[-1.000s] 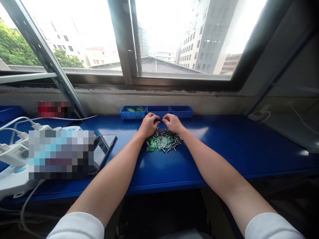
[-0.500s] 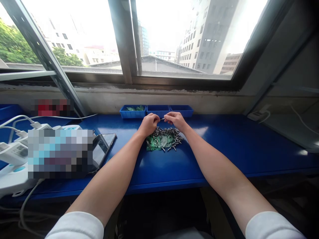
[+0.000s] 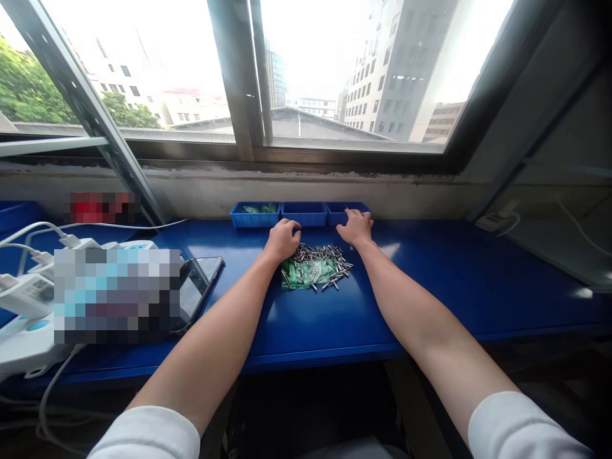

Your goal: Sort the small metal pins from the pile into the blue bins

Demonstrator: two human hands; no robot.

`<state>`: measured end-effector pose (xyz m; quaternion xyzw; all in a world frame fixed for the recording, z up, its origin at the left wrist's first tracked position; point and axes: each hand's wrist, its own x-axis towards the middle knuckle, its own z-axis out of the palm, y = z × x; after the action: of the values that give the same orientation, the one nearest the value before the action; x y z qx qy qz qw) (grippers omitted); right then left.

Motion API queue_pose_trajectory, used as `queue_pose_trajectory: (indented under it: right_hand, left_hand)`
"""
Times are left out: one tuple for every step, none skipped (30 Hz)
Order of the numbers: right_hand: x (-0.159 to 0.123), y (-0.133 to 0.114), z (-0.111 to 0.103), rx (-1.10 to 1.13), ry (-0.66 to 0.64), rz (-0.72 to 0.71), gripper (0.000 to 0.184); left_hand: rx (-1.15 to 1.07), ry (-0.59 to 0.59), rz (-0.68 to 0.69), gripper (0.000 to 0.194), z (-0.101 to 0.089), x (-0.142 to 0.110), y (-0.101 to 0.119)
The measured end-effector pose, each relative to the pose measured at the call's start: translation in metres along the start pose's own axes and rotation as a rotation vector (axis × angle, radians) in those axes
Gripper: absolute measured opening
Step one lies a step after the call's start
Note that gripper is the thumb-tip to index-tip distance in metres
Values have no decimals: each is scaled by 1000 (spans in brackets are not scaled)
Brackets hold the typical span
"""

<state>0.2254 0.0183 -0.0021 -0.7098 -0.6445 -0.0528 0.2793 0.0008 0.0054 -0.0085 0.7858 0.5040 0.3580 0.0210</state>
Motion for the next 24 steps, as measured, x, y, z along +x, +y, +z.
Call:
queue_pose_trajectory:
  right_hand:
    - [1,0,1,-19,-9,6,59]
    - [2,1,2,-31,-16,7,59]
    - [3,1,3,-38,-24,8,60]
    - [3,1,3,-41,-37,14,61]
    - [4,1,4,-44,-55,25,64]
    - [4,1,5,-45,-79,40,67]
    - [4,1,5,-45,-105,55,70]
    - [3,1,6,-42,-126,67,73]
    - [3,1,6,-36,-137,72,75]
    - [2,1,6,-28,-134,69,76]
    - [1,-1,6,-16,-115,58,74]
    - [0,-2,5,0,-84,40,70]
    - [-1,-5,4,22,-53,13,64]
    - [-2,-8,3,49,-30,-22,56]
    - [-4,-11,1,78,-23,-64,48]
    - [-6,-15,0,111,-40,-116,41]
    - [-8,-20,-1,138,-78,-171,37]
    - [-10,-25,-1,161,-128,-225,35]
    - [-13,-29,-2,179,-185,-281,37]
    - [-16,-34,-2,189,-235,-319,40]
    - [-18,-38,-2,194,-287,-357,41]
    - [-21,-42,-2,196,-336,-391,41]
    - [-24,-45,-2,199,-378,-422,39]
    - [-26,-48,-2,204,-412,-448,35]
  left_hand:
    - [2,-5,3,24,1,0,0]
    - [5,-10,7,24,1,0,0]
    - [9,-17,9,24,2,0,0]
    - [14,-26,10,24,3,0,-1]
    - [20,-35,10,24,3,0,-1]
    - [26,-44,9,24,4,0,-1]
    - [32,-50,9,24,4,0,-2]
    - [37,-54,9,25,4,-1,-2]
    - [41,-57,8,25,3,-1,-2]
    - [45,-58,6,25,3,0,-2]
    - [49,-60,3,25,2,0,-1]
    - [52,-65,-2,25,2,0,-1]
    - [56,-70,-7,25,2,0,0]
    - [59,-74,-12,25,2,0,0]
    - [61,-81,-13,26,2,0,1]
    - [61,-90,-10,27,2,0,1]
    - [61,-103,-3,28,3,0,1]
    - [61,-116,7,28,3,0,2]
    - [61,-129,19,28,4,0,2]
    - [60,-140,33,27,5,0,2]
    - [58,-148,45,27,5,0,2]
    - [55,-151,53,27,6,0,2]
    - [50,-152,57,27,7,0,2]
    - [44,-154,58,28,8,0,2]
